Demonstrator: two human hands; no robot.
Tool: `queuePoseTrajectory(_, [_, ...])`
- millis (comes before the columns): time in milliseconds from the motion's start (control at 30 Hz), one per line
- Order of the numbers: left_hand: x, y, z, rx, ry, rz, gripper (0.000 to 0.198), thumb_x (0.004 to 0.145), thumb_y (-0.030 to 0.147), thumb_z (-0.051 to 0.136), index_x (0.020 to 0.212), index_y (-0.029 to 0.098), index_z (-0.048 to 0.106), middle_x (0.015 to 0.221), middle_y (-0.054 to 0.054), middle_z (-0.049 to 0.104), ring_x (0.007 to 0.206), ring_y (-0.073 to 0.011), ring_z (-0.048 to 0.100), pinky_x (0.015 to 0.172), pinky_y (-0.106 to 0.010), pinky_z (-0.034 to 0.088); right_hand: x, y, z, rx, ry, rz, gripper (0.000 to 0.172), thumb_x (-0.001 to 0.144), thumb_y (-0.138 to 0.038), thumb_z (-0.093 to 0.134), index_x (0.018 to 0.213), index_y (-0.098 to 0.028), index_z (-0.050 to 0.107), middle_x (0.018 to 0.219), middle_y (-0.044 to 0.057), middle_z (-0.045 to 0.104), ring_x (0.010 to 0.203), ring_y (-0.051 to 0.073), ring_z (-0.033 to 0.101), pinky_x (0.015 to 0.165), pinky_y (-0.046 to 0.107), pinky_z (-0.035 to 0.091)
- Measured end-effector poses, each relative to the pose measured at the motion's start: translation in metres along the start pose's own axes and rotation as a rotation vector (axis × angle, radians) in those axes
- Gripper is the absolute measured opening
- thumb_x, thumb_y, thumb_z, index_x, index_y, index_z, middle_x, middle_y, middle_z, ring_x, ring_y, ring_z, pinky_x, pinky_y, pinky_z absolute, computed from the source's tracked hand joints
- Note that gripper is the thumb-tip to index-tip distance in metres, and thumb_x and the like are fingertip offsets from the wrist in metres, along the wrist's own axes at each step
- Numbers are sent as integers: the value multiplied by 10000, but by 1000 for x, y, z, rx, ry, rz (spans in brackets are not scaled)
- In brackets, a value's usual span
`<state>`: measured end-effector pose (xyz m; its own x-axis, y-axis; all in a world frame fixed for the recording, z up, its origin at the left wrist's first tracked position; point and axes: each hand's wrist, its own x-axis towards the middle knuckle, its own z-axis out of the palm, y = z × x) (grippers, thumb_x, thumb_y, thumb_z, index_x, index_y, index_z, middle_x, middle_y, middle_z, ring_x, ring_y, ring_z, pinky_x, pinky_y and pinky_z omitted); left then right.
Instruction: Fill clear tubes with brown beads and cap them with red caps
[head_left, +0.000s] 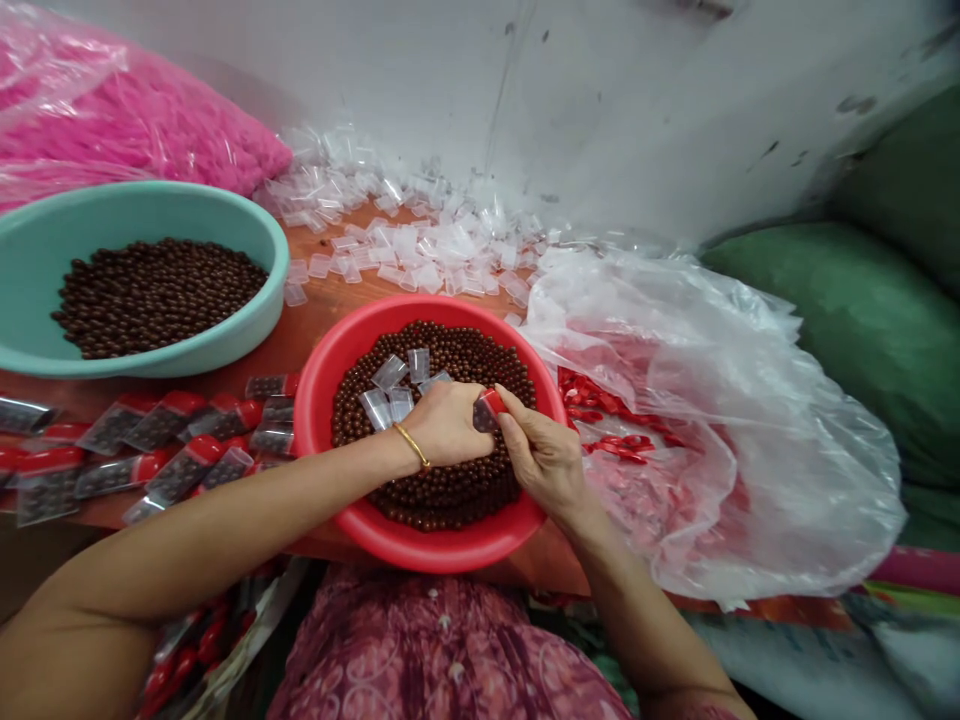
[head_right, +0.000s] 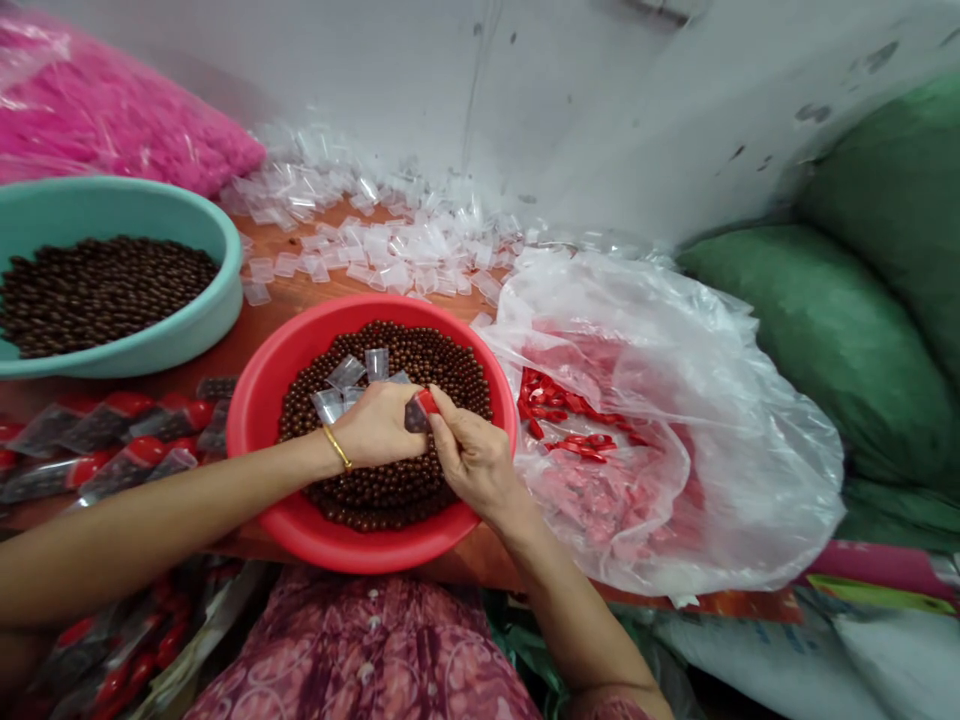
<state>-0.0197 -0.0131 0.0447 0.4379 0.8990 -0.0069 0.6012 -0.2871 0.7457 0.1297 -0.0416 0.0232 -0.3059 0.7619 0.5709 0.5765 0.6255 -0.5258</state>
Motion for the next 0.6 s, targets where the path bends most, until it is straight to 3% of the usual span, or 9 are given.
queuePoseTrajectory(133, [0, 0, 0, 43, -64, 0, 113, 635, 246, 534, 574, 155, 507, 531, 11, 526, 506, -110, 462, 472, -216, 303, -4, 0, -1, 16, -52, -69, 380, 898, -184, 415, 1248, -154, 561, 943, 85, 716, 741, 135, 673, 658, 214, 531])
queuePoseTrajectory(300, [0, -5, 1, 86, -114, 53, 127, 622, 237, 537, 696, 156, 601, 600, 6, 604, 555, -128, 527, 503, -215, 347, 4, 4, -19, 61, -195, -61, 365, 919, -271, 379, 1023, -117, 692, 528, 3, 576, 422, 85, 486, 425, 199, 381])
queuePoseTrajectory(433, [0, -2, 8, 215, -175, 155, 192, 618, 254, 542, 758, 163, 635, 639, -14, 642, 582, -160, 575, 524, -232, 385, 14, 11, -22, 146, -127, 218, 488, 928, -426, 327, 748, -150, 688, 470, -21, 438, 419, 78, 408, 429, 216, 328])
queuePoseTrajectory(500, [-1, 0, 12, 293, -197, 191, 197, 642, 281, 530, 750, 155, 637, 647, -38, 650, 591, -186, 594, 528, -252, 404, 16, 12, -12, 253, -64, 360, 506, 927, -484, 280, 791, -159, 643, 525, -20, 446, 464, 86, 421, 453, 219, 347])
queuePoseTrajectory(600, [-5, 1, 14, 366, -214, 183, 215, 668, 280, 511, 775, 146, 640, 689, -66, 668, 633, -221, 627, 563, -279, 447, 16, 11, 6, 386, -51, 446, 467, 927, -501, 254, 934, -175, 589, 669, 0, 513, 589, 104, 489, 535, 226, 402])
